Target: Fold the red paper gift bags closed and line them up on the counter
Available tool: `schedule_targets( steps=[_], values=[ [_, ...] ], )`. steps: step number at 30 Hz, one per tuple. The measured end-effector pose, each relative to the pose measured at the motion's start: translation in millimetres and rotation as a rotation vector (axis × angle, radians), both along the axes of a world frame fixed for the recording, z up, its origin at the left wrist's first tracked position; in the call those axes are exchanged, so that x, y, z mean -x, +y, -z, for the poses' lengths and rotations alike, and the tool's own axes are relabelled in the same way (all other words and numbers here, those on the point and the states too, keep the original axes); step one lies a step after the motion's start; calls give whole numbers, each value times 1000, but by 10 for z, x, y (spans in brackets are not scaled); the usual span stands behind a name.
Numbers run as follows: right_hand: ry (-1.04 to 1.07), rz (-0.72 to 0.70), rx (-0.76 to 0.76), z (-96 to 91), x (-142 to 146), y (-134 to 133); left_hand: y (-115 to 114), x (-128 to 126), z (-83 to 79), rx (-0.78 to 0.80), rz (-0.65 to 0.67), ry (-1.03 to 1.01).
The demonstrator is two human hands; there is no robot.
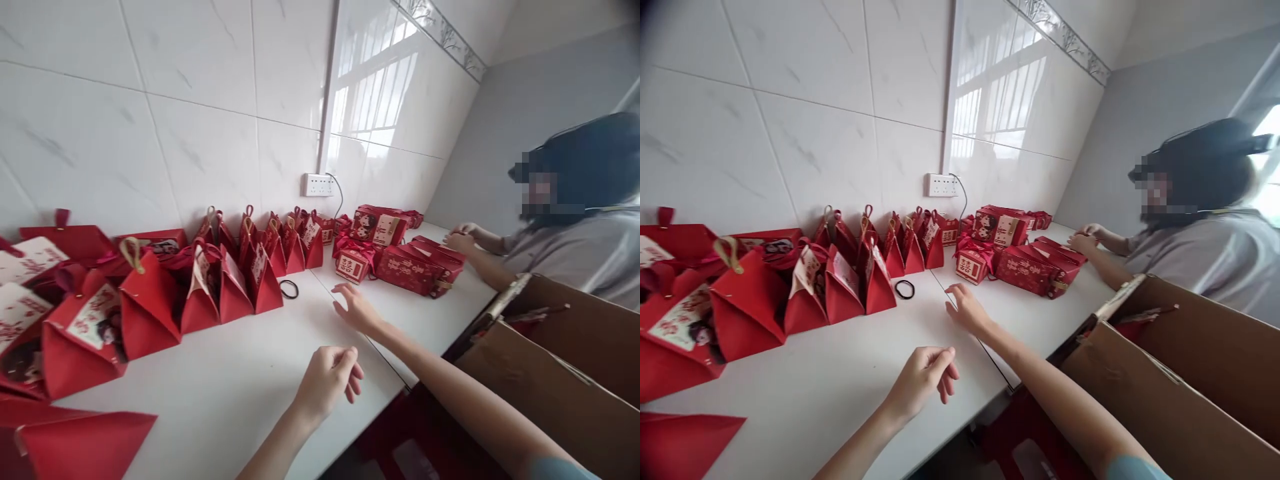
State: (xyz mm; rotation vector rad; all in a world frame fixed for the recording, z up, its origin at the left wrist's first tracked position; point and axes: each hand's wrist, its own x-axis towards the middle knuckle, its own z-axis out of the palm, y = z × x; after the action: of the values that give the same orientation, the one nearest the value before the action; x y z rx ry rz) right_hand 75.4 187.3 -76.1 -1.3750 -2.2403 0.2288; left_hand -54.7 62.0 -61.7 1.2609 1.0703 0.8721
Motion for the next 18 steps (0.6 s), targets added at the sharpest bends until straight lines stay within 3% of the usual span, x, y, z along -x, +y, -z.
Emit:
schedule_targets(
  steps=[6, 9, 12, 18],
  values=[
    [-136, 536, -56, -451, -889, 267, -20, -1, 2, 12, 44, 42],
    [-174, 779, -62, -547, -1156, 291, -26, 4, 0, 13, 47, 66],
    [-217, 853, -29, -535, -1281, 243, -21, 4, 7, 12, 46, 83],
    [-275, 849, -25, -580, -1338, 150, 5, 12, 7, 10, 35, 93]
  ],
)
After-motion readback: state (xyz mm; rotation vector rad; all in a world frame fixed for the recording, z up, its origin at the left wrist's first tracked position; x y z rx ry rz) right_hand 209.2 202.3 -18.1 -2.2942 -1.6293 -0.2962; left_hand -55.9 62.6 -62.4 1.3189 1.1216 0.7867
